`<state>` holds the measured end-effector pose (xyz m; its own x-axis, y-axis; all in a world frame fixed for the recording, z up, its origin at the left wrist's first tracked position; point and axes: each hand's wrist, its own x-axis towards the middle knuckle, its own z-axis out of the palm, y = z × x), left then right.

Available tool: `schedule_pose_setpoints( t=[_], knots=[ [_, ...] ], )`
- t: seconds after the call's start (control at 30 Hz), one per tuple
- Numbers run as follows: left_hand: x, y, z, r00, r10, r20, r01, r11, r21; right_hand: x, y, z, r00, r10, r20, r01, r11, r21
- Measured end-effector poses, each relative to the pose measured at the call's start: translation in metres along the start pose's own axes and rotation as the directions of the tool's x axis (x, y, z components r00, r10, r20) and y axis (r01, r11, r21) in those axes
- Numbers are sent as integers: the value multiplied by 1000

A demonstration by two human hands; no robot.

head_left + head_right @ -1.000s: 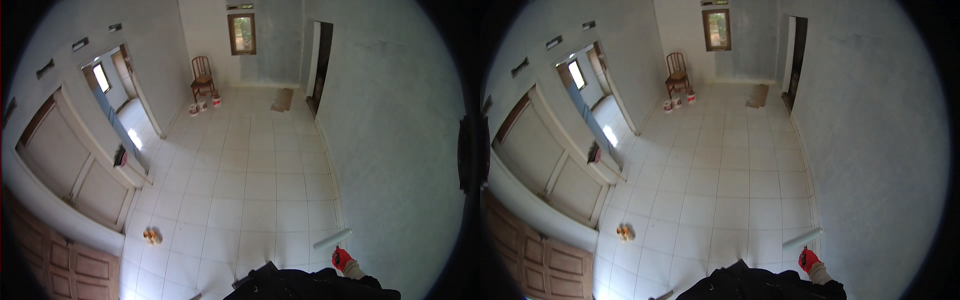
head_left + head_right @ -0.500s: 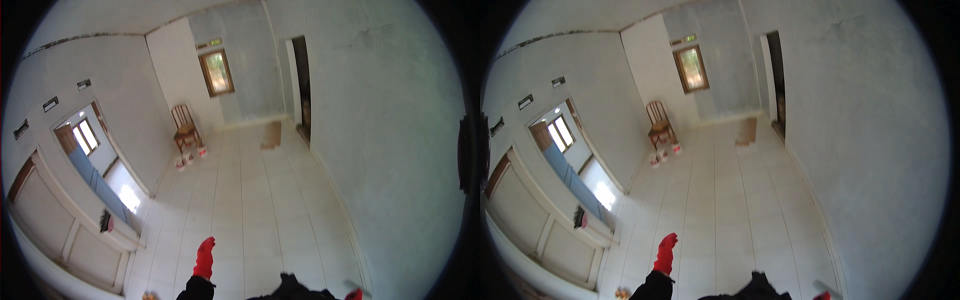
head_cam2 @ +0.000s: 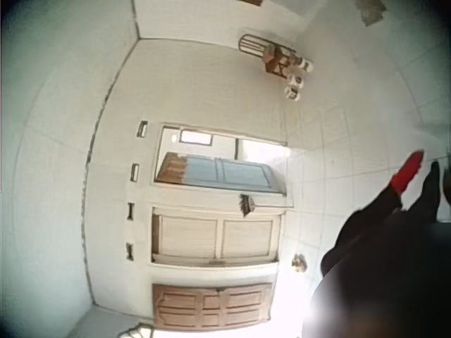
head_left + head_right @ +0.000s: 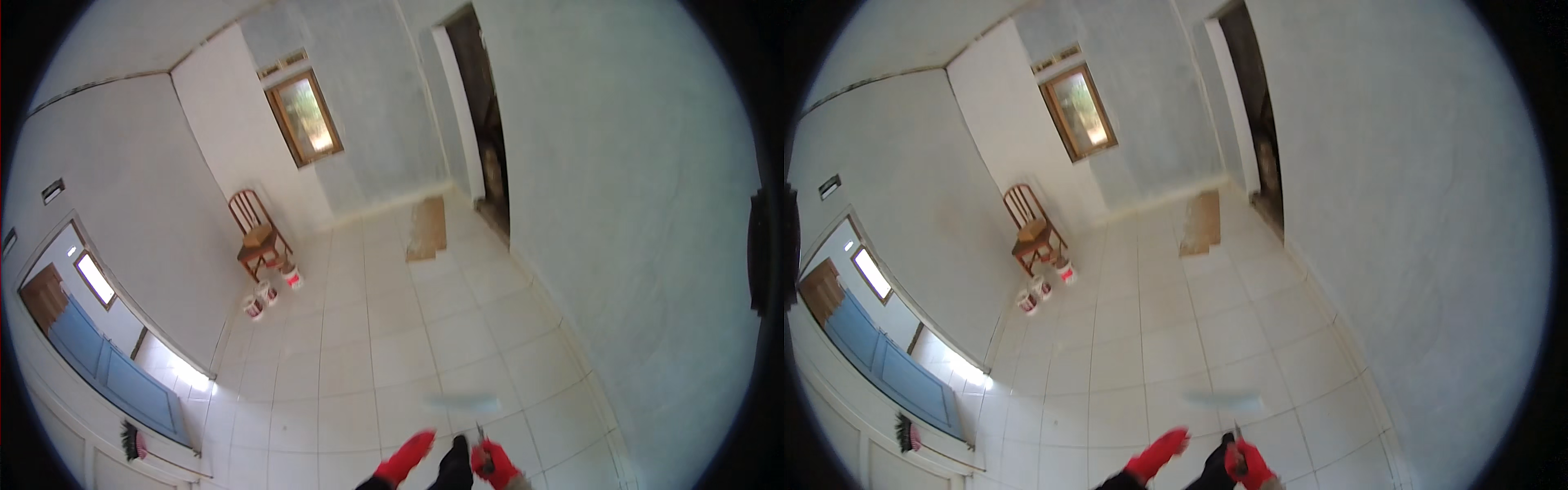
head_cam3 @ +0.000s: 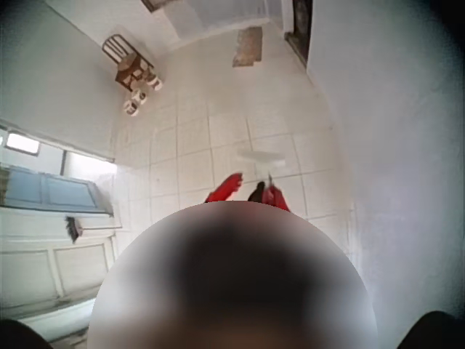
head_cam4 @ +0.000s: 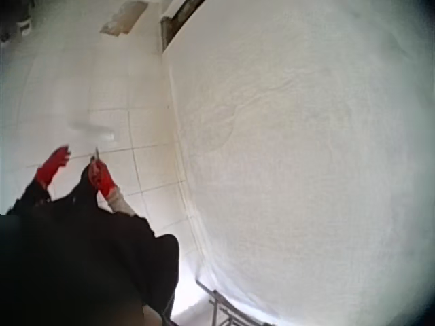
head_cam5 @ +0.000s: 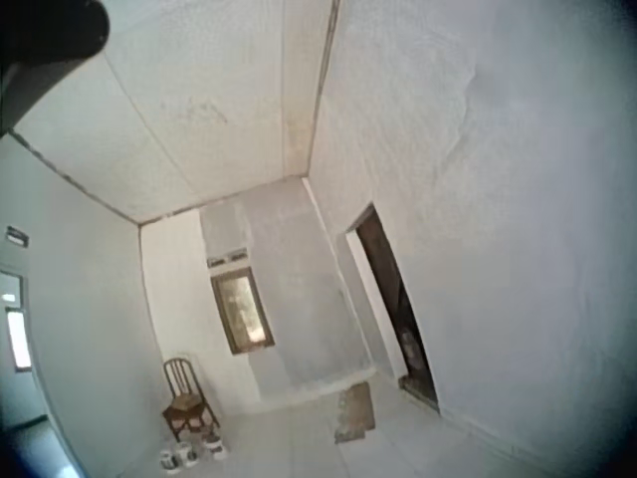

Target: The person uses a paint roller to apply paint to a ceiling, working across the surface and near the decorative wooden trim of a window.

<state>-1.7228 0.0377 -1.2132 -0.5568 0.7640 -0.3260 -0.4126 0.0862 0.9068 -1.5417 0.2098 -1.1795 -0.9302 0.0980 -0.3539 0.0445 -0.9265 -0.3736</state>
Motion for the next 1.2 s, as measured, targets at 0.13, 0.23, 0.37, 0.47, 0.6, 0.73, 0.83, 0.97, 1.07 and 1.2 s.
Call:
schedule_pose_setpoints(
  t=[0.13,0.23,0.37,0.47,0.6,0.73,0.83,0.97,1.07,1.2],
  knots=[
    [161,143,49,955,-294,48,297,952,-71,133,-96,72,981,173,84,-174,985,12],
    [239,205,79,951,-182,249,264,898,-352,171,-175,117,995,94,13,-89,970,-228],
    [336,256,96,977,-157,146,186,958,-217,233,-257,129,999,-16,-50,0,954,-299],
    [420,268,87,989,-89,116,111,973,-203,304,-297,101,998,-19,-66,-10,910,-414],
    [520,289,42,977,-189,-97,153,942,-300,408,-371,119,998,45,-53,-68,814,-577],
    [600,331,-23,917,-149,-370,41,957,-286,520,-429,144,967,246,58,-108,608,-786],
    [657,364,-62,853,-129,-506,-9,965,-261,610,-469,155,922,371,108,-64,424,-903],
    [751,388,-97,789,-102,-606,-72,964,-255,709,-522,161,921,368,130,68,176,-982],
    [826,406,-115,809,-81,-583,-55,976,-212,775,-551,151,961,262,92,43,188,-981],
    [943,439,-130,875,-86,-477,-22,976,-217,847,-620,145,980,-29,197,199,163,-966]
  ],
)
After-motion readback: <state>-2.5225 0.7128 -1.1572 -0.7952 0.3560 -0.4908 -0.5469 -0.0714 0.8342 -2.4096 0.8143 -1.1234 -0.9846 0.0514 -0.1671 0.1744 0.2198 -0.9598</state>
